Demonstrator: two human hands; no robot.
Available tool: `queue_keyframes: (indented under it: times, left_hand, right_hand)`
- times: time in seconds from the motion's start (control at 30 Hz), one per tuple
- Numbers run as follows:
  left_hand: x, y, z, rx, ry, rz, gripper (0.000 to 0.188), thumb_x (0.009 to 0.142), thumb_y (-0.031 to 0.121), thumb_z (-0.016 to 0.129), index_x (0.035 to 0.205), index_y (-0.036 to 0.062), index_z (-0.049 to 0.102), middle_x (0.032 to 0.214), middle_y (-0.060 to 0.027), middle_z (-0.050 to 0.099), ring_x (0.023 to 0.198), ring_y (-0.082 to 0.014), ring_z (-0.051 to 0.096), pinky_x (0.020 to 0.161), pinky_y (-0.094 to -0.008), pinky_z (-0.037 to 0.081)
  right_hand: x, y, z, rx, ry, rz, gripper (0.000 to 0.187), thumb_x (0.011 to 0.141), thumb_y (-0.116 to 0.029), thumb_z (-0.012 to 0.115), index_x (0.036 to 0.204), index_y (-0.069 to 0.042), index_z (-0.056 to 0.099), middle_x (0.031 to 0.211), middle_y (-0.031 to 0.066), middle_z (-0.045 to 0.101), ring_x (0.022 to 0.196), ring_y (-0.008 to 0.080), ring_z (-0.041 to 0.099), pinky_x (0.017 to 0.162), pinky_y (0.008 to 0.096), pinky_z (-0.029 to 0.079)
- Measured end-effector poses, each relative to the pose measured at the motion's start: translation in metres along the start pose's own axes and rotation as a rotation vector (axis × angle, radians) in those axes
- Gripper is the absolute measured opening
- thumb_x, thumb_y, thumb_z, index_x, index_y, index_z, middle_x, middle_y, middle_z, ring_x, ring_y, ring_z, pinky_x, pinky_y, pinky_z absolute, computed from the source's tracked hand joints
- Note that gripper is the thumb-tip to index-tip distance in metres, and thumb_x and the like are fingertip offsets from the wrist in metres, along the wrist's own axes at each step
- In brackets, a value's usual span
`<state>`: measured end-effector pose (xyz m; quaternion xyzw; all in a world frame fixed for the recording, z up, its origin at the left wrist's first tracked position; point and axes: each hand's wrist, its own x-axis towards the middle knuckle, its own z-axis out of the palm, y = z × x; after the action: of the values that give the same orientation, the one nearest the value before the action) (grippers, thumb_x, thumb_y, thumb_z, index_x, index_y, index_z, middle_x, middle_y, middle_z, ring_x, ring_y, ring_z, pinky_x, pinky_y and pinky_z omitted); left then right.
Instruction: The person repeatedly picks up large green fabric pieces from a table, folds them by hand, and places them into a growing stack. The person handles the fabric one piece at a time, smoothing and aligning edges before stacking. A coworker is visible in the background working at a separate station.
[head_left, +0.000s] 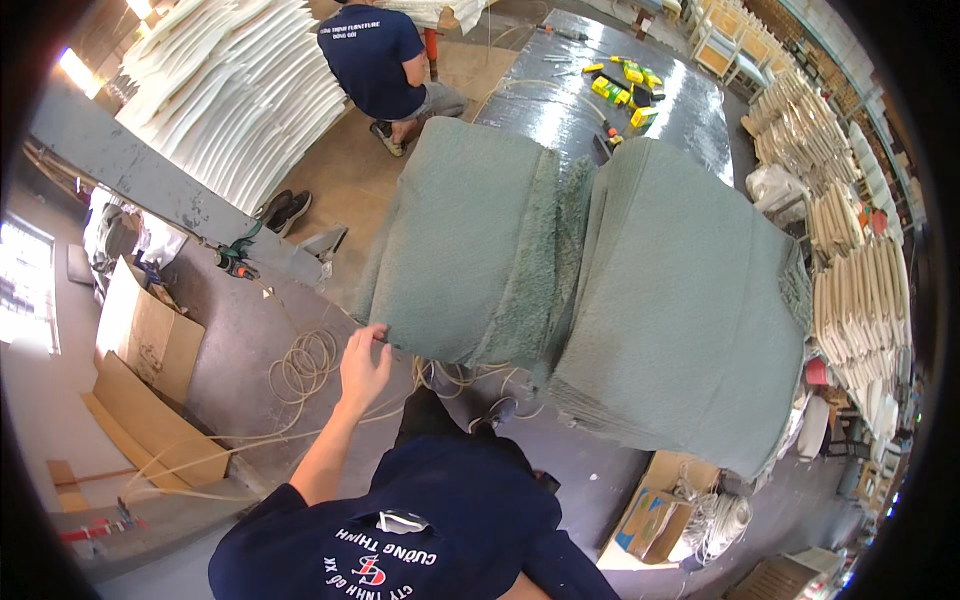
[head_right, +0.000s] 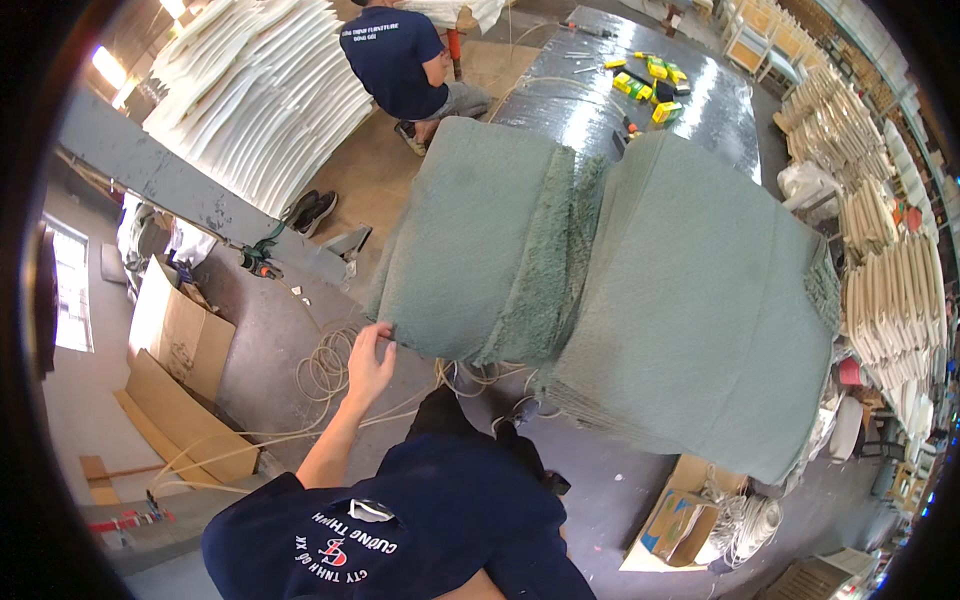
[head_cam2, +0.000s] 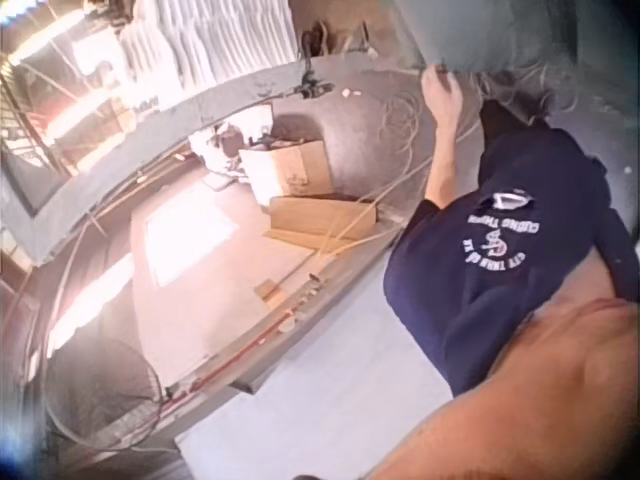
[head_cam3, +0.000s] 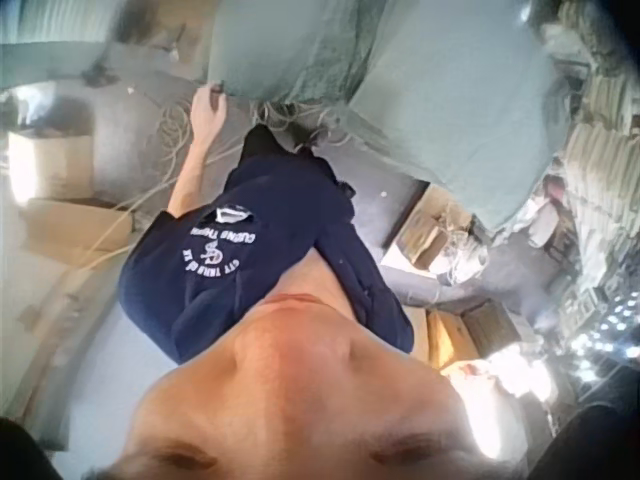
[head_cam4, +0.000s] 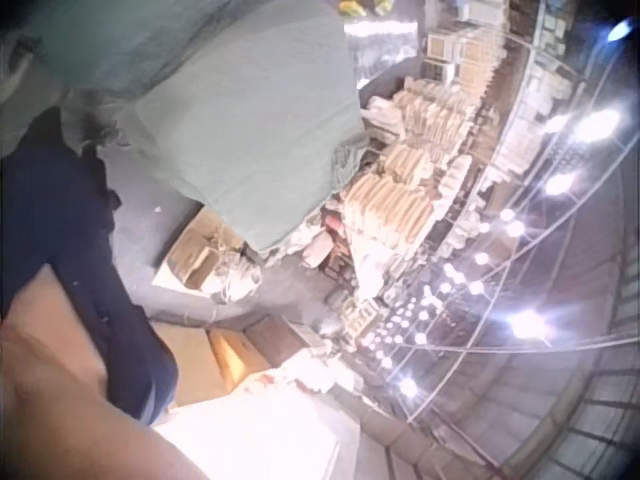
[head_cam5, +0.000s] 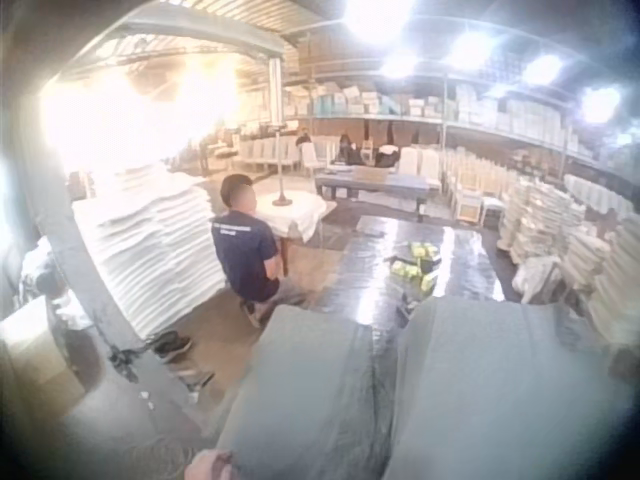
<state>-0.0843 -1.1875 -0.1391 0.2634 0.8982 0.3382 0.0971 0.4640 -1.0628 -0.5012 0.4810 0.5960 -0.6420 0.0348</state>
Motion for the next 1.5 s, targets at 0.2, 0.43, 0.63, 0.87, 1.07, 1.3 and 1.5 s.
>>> queue_keyframes:
  times: [0.2,0.43,0.63,0.87,1.07,1.3,1.5]
  left_hand:
    - [0.044,-0.004,-0.027,0.404,-0.243,0.541,0.072,0.08,0.022,0.078,0.147,0.018,0.053,0.161,-0.0202,0.033,0.149,-0.0483,0.027,0.119,-0.0616,0.02]
    - [0.1,-0.041,0.029,0.442,-0.326,0.827,0.065,0.075,0.013,0.073,0.138,0.0211,0.061,0.152,-0.0143,0.05,0.138,-0.036,0.046,0.11,-0.0528,0.04]
    - [0.17,0.002,-0.033,0.031,-0.554,0.499,0.039,0.077,0.022,0.08,0.116,0.0152,0.075,0.099,-0.0132,0.077,0.09,-0.0341,0.073,0.082,-0.0426,0.056]
    - [0.201,0.013,-0.043,-0.062,-0.67,0.389,0.04,0.08,0.021,0.084,0.117,0.0088,0.074,0.11,-0.0157,0.077,0.102,-0.0326,0.073,0.091,-0.0391,0.055]
    - [0.195,0.001,-0.044,-0.119,-0.602,0.381,0.04,0.081,0.02,0.082,0.119,0.0074,0.073,0.111,-0.0165,0.077,0.107,-0.0315,0.073,0.093,-0.0389,0.054]
    - [0.192,0.002,-0.043,-0.156,-0.633,0.372,0.039,0.082,0.018,0.082,0.118,0.0071,0.073,0.11,-0.0149,0.077,0.107,-0.029,0.073,0.093,-0.0372,0.053]
    - [0.192,0.0,-0.041,-0.173,-0.608,0.383,0.043,0.081,0.015,0.083,0.119,0.0005,0.072,0.109,-0.0163,0.077,0.103,-0.0227,0.073,0.094,-0.0343,0.053]
  right_hand:
    - [0.082,-0.177,-0.001,0.525,0.03,-0.23,0.031,0.101,-0.03,0.066,0.118,-0.003,0.066,0.102,0.0099,0.072,0.093,0.021,0.07,0.077,0.0356,0.057]
    - [0.087,-0.322,0.072,0.243,0.194,-0.093,0.034,0.105,-0.032,0.06,0.121,-0.002,0.064,0.108,0.0121,0.072,0.092,0.0181,0.07,0.082,0.0308,0.054]
    - [0.033,-0.436,0.147,0.328,0.269,-0.174,0.032,0.108,-0.029,0.055,0.125,-0.004,0.065,0.109,0.0066,0.074,0.097,0.0158,0.069,0.087,0.03,0.051]
    - [0.042,-0.524,0.234,0.512,0.043,-0.401,0.028,0.108,-0.022,0.053,0.123,-0.001,0.067,0.106,0.0081,0.074,0.096,0.0139,0.069,0.087,0.0279,0.052]
    - [0.06,-0.521,0.27,0.574,0.208,-0.381,0.023,0.106,-0.011,0.052,0.116,0.001,0.069,0.088,0.0067,0.071,0.075,0.0105,0.062,0.072,0.0259,0.051]
    - [0.052,-0.517,0.267,0.224,0.776,-0.17,0.025,0.093,-0.025,0.073,0.089,-0.001,0.067,0.072,0.0066,0.064,0.06,0.0159,0.059,0.058,0.0354,0.048]
    - [0.072,-0.499,0.238,-0.295,1.004,-0.339,0.031,0.089,-0.033,0.075,0.103,-0.005,0.069,0.097,0.0111,0.069,0.089,0.0326,0.066,0.075,0.0458,0.051]
